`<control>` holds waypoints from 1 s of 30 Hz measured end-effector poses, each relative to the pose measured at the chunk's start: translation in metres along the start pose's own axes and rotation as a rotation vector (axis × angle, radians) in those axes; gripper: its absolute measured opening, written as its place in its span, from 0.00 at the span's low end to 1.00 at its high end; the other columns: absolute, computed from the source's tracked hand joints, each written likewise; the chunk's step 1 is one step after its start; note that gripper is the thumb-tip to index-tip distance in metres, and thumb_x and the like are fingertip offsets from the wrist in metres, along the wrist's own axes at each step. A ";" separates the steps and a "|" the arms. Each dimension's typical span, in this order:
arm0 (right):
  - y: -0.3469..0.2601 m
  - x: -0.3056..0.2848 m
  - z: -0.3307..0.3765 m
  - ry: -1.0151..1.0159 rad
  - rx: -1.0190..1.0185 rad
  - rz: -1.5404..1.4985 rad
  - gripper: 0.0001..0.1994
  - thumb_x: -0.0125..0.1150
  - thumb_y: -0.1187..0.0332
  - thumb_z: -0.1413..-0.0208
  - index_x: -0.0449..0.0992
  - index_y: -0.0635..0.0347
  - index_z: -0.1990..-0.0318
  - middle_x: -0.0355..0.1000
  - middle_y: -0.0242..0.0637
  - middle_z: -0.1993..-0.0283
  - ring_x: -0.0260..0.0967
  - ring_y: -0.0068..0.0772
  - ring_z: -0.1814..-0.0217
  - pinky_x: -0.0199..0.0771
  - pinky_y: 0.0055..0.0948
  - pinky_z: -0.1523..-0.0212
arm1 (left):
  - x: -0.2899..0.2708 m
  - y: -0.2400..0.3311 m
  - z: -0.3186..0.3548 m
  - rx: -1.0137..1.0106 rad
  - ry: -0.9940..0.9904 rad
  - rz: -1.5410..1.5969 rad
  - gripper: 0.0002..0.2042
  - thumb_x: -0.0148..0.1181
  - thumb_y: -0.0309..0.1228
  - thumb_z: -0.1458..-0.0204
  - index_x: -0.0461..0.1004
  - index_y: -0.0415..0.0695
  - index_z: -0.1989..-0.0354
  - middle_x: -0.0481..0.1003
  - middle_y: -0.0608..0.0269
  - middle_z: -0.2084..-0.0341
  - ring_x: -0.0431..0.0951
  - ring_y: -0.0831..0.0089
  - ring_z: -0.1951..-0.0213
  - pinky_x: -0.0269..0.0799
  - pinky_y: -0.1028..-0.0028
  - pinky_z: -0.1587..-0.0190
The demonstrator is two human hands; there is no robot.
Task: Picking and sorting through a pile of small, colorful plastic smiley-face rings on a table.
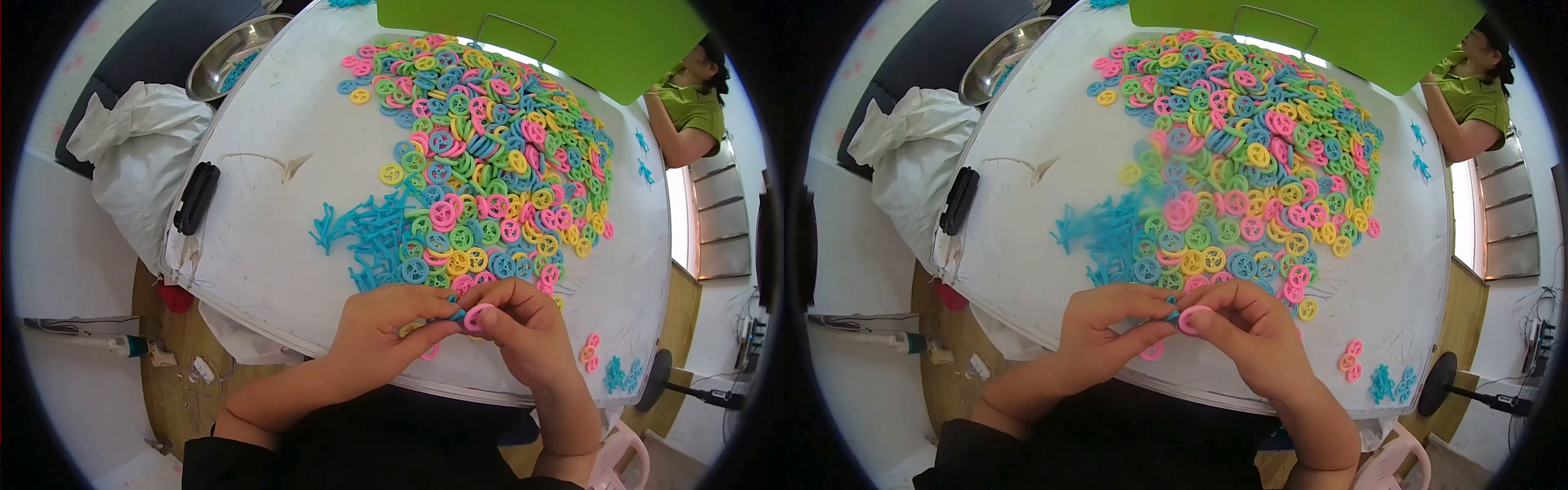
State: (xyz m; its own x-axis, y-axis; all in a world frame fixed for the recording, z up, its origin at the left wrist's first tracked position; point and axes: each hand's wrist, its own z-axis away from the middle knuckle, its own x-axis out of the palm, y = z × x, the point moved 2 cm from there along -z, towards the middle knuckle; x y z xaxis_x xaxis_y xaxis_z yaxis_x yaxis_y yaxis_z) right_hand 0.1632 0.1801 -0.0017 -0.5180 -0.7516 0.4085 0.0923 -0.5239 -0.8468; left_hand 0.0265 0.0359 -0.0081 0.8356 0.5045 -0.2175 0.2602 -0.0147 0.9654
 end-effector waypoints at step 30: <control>-0.010 0.006 0.009 -0.074 -0.423 0.779 0.21 0.67 0.83 0.48 0.77 0.62 0.45 0.74 0.36 0.60 0.73 0.24 0.61 0.76 0.23 0.63 | -0.009 0.014 0.000 0.106 0.042 -0.298 0.23 0.78 0.30 0.58 0.79 0.43 0.51 0.77 0.63 0.53 0.81 0.65 0.56 0.77 0.69 0.56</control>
State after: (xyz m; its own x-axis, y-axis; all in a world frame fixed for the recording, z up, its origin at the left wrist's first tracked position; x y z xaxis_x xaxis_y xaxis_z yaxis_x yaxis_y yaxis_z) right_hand 0.1667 0.1775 0.0125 -0.3819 -0.8644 -0.3271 0.0663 0.3274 -0.9425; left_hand 0.0221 0.0313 0.0074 0.6949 0.5352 -0.4803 0.5416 0.0500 0.8392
